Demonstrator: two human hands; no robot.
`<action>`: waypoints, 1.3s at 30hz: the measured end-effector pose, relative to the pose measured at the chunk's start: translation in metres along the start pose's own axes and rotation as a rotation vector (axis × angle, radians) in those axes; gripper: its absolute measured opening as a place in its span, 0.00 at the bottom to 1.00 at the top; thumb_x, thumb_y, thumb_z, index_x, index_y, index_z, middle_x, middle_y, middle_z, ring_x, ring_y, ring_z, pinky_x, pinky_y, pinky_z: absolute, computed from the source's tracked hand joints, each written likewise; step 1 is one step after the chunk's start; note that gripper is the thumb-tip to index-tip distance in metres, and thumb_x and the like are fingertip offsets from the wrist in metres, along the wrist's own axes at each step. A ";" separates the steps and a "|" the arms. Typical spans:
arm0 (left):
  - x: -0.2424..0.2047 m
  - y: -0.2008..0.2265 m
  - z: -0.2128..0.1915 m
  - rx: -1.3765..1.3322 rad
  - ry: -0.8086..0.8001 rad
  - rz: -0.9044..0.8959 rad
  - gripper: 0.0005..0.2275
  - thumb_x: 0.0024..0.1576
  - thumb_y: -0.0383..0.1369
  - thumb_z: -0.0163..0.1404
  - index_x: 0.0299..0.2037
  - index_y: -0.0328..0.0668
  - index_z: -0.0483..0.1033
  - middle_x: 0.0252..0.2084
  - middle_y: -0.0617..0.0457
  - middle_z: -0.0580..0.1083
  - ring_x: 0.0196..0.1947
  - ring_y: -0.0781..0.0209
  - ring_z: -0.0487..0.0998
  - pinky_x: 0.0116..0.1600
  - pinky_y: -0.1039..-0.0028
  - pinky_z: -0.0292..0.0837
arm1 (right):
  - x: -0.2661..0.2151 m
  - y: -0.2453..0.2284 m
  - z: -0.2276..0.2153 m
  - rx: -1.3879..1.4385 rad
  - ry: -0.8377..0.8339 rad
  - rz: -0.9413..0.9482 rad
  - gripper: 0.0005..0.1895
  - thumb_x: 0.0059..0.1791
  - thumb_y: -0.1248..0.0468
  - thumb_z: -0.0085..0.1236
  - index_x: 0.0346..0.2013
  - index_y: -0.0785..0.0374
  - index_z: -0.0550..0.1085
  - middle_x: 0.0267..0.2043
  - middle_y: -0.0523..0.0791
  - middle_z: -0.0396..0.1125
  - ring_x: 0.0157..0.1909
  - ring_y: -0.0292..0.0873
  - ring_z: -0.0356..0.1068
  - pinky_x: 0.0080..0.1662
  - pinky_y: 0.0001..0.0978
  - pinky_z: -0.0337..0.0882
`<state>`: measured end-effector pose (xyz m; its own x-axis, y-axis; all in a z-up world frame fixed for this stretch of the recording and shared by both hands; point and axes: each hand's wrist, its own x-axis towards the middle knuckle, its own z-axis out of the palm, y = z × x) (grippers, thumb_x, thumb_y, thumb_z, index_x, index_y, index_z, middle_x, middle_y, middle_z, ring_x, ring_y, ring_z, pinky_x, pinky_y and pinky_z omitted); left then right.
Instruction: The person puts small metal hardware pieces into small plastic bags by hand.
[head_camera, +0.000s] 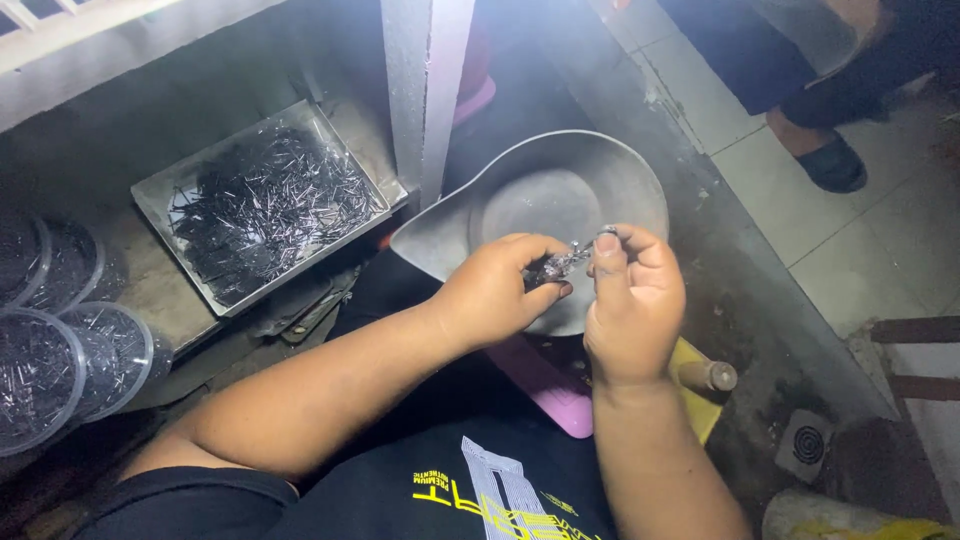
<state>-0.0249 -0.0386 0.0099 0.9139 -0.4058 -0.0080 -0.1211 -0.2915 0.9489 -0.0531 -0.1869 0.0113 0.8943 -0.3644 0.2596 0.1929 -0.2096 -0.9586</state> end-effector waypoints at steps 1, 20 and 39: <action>0.000 -0.001 0.001 0.001 -0.001 0.000 0.15 0.54 0.29 0.57 0.53 0.43 0.78 0.48 0.43 0.78 0.53 0.42 0.80 0.54 0.60 0.80 | -0.001 -0.003 0.001 0.000 0.002 0.000 0.06 0.58 0.66 0.54 0.44 0.67 0.73 0.25 0.41 0.63 0.28 0.29 0.56 0.32 0.18 0.58; 0.012 -0.038 -0.041 0.070 0.278 0.171 0.16 0.50 0.28 0.59 0.50 0.44 0.80 0.47 0.45 0.79 0.53 0.45 0.80 0.56 0.61 0.76 | 0.039 0.012 -0.001 -0.961 -0.710 0.034 0.14 0.47 0.62 0.62 0.47 0.60 0.82 0.42 0.54 0.75 0.48 0.60 0.76 0.50 0.51 0.74; -0.002 -0.033 -0.034 0.050 0.109 0.098 0.14 0.51 0.29 0.57 0.48 0.43 0.81 0.46 0.45 0.79 0.52 0.44 0.80 0.55 0.60 0.76 | 0.029 0.025 0.034 -1.219 -0.962 0.014 0.12 0.45 0.72 0.50 0.33 0.66 0.83 0.29 0.54 0.76 0.40 0.61 0.79 0.47 0.54 0.77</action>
<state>-0.0093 0.0014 -0.0110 0.9331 -0.3388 0.1211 -0.2287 -0.2987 0.9265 -0.0084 -0.1718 -0.0093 0.8984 0.2261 -0.3764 0.1755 -0.9707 -0.1640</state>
